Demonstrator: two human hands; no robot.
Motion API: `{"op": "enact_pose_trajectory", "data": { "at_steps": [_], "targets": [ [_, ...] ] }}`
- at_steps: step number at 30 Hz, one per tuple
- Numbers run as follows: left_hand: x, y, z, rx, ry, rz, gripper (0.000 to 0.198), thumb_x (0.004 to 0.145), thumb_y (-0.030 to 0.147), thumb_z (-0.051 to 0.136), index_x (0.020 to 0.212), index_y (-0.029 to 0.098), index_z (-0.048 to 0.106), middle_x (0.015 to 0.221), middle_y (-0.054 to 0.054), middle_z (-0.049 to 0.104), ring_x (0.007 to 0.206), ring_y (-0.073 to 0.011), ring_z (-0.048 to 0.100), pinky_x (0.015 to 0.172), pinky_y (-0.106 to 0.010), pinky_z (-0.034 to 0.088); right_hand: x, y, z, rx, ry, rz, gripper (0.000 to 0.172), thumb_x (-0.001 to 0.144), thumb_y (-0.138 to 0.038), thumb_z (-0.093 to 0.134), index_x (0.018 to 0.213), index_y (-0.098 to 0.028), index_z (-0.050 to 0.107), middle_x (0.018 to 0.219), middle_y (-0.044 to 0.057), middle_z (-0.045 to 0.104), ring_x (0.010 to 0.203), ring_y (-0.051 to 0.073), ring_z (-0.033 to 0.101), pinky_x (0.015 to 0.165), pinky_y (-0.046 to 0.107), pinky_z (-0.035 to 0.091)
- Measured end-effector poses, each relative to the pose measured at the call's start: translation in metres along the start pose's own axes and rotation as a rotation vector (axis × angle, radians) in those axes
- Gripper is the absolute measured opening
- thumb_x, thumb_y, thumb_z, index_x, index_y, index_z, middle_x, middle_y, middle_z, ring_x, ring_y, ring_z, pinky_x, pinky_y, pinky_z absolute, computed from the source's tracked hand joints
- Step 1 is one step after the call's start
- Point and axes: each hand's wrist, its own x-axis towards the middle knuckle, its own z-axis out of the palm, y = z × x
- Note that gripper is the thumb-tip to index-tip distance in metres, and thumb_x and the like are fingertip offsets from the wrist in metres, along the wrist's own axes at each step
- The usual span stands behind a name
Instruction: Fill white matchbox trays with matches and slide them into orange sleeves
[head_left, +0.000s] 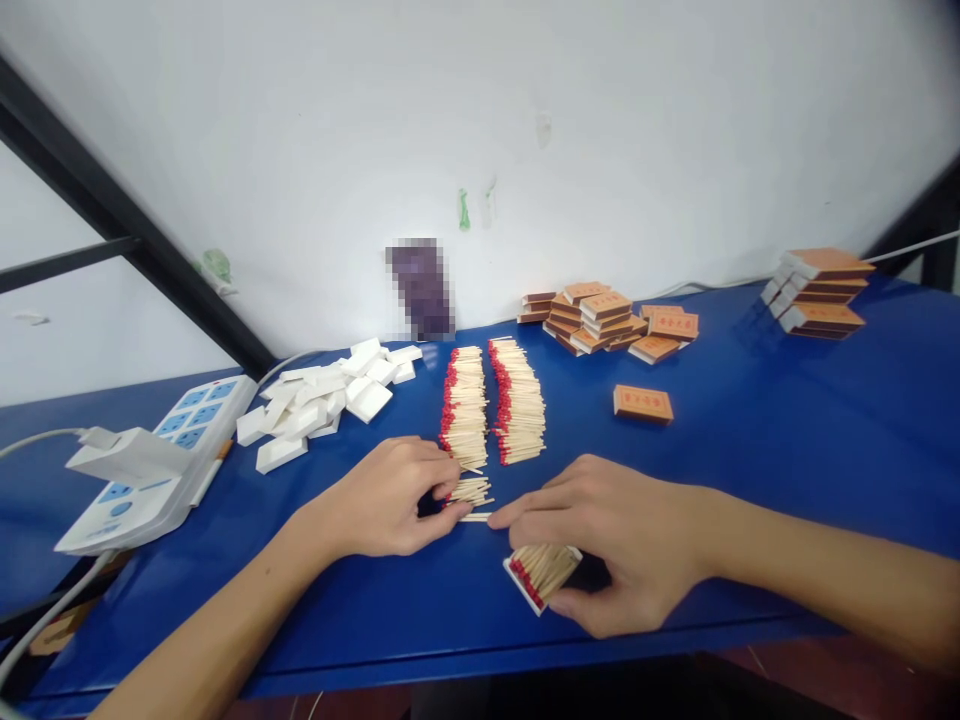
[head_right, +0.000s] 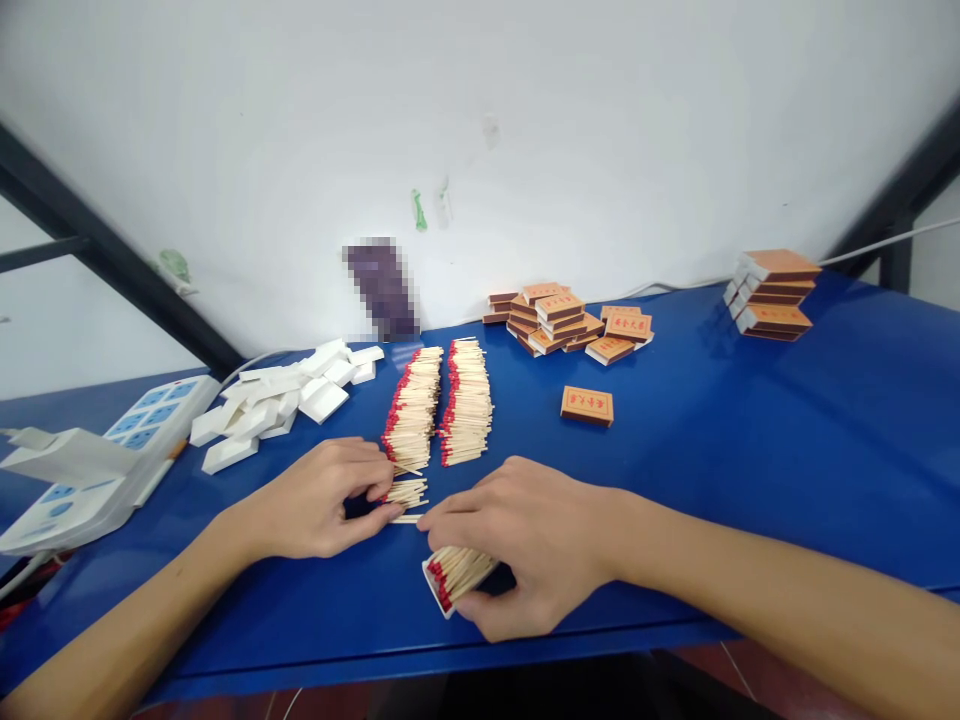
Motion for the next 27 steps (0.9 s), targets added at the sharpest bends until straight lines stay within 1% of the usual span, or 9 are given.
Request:
{"op": "enact_pose_trajectory", "data": {
  "at_steps": [3,6,10,17,22,25,27],
  "targets": [
    [-0.0003,0.0005,-0.0005,0.000,0.010,0.020,0.028,0.096,0.029,0.055,0.071,0.019,0.047,0.066,0.002,0.053,0.061,-0.0136,0.049,0.063,-0.029,0.036,0.0000,0.0015,0.0003,0.013,0.029,0.012,0.022,0.079,-0.031,0.060,0.098,-0.020,0.060,0.100,0.007,0.072,0.074,0.017,0.063,0.060,0.025,0.038],
    [-0.0008,0.0017,-0.0010,0.012,0.016,0.021,0.027,0.094,0.029,0.058,0.072,0.019,0.047,0.067,0.002,0.054,0.062,-0.0139,0.050,0.063,-0.029,0.036,0.0003,0.0029,0.0011,0.022,0.037,0.010,0.021,0.079,-0.030,0.060,0.097,-0.020,0.060,0.098,0.006,0.071,0.074,0.017,0.063,0.059,0.024,0.038],
    [0.0000,0.0018,-0.0007,0.000,0.028,0.019,0.026,0.094,0.028,0.058,0.072,0.020,0.047,0.067,0.002,0.055,0.062,-0.0140,0.050,0.063,-0.030,0.036,0.0006,0.0035,0.0017,0.031,0.033,0.003,0.021,0.078,-0.029,0.059,0.096,-0.020,0.059,0.098,0.006,0.071,0.074,0.017,0.063,0.060,0.024,0.039],
    [-0.0010,-0.0013,0.0011,-0.014,0.037,-0.004,0.025,0.087,0.031,0.065,0.072,0.020,0.048,0.069,0.002,0.056,0.062,-0.0145,0.050,0.063,-0.030,0.037,0.0009,0.0017,0.0009,0.032,0.013,0.005,0.018,0.078,-0.028,0.059,0.094,-0.020,0.059,0.101,0.006,0.072,0.078,0.018,0.066,0.062,0.025,0.042],
    [-0.0018,-0.0007,-0.0004,0.017,0.041,-0.009,0.027,0.091,0.030,0.060,0.073,0.020,0.043,0.068,0.003,0.052,0.063,-0.0146,0.048,0.064,-0.030,0.034,0.0015,0.0009,0.0015,0.024,0.025,0.013,0.017,0.079,-0.031,0.059,0.092,-0.020,0.059,0.100,0.006,0.072,0.077,0.018,0.066,0.062,0.025,0.042],
    [-0.0014,-0.0012,-0.0011,0.030,0.037,-0.013,0.028,0.093,0.030,0.055,0.072,0.021,0.040,0.067,0.003,0.049,0.062,-0.0146,0.045,0.064,-0.030,0.033,0.0011,0.0017,0.0037,0.024,0.030,0.015,0.020,0.079,-0.032,0.060,0.094,-0.020,0.059,0.105,0.006,0.072,0.077,0.017,0.066,0.063,0.026,0.042],
    [-0.0012,-0.0019,-0.0010,0.041,0.032,-0.017,0.028,0.094,0.030,0.054,0.072,0.021,0.038,0.066,0.003,0.048,0.062,-0.0146,0.044,0.064,-0.031,0.033,0.0003,0.0025,0.0048,0.028,0.042,0.008,0.021,0.078,-0.033,0.060,0.096,-0.021,0.058,0.115,0.007,0.071,0.080,0.017,0.067,0.063,0.026,0.042]
  ]
}}
